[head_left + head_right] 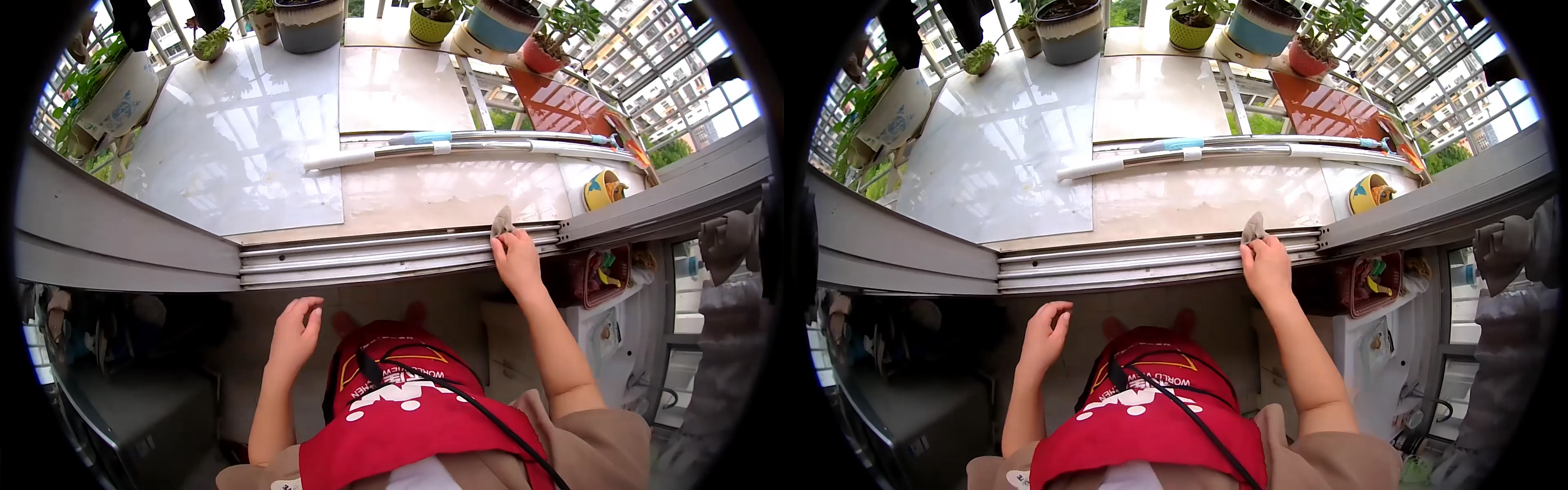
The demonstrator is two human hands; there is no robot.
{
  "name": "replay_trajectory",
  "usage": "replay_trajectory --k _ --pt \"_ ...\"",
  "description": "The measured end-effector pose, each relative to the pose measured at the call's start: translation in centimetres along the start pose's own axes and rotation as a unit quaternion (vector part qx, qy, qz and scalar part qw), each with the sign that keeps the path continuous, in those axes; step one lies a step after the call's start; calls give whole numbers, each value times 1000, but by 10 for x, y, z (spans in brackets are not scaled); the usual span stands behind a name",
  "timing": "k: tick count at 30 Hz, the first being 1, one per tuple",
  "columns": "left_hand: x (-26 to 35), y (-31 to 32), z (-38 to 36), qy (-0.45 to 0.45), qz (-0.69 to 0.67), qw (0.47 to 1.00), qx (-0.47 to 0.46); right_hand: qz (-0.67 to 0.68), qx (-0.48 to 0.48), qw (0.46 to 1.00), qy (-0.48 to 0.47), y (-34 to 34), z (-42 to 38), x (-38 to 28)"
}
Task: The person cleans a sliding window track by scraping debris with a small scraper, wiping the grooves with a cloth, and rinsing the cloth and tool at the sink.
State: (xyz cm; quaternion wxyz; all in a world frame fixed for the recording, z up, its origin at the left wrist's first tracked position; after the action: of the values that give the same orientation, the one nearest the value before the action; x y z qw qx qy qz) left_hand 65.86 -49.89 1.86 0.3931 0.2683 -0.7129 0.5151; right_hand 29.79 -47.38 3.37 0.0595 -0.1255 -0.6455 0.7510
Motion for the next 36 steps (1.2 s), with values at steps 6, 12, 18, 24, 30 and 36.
replay_trajectory --k 6,12,18,24,30,36 --pt "81 48 55 109 75 991 -14 -18 -28 999 -6 13 0 -54" --pt "91 79 79 190 216 954 87 427 -15 903 43 -4 11 -33" --pt "44 49 80 86 326 922 190 321 85 934 135 -71 16 90" --pt "24 31 71 53 332 907 255 -86 -68 983 149 -12 2 90" --pt "30 35 72 40 295 916 267 -105 -173 978 57 5 8 -19" --pt "34 33 68 74 275 918 275 -35 -217 974 -54 6 11 -88"
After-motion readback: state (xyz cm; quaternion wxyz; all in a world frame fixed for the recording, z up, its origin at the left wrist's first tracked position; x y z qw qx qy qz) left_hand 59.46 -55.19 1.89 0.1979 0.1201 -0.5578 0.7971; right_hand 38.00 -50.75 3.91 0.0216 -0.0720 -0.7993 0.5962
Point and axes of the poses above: each hand's wrist, its own z-axis towards the middle knuckle, its own y-axis out of the palm, x = y × z, the point moved 6 cm from there along z, towards the middle knuckle, and after that the axes turned 6 degrees about -y, right-handed, at the moved point
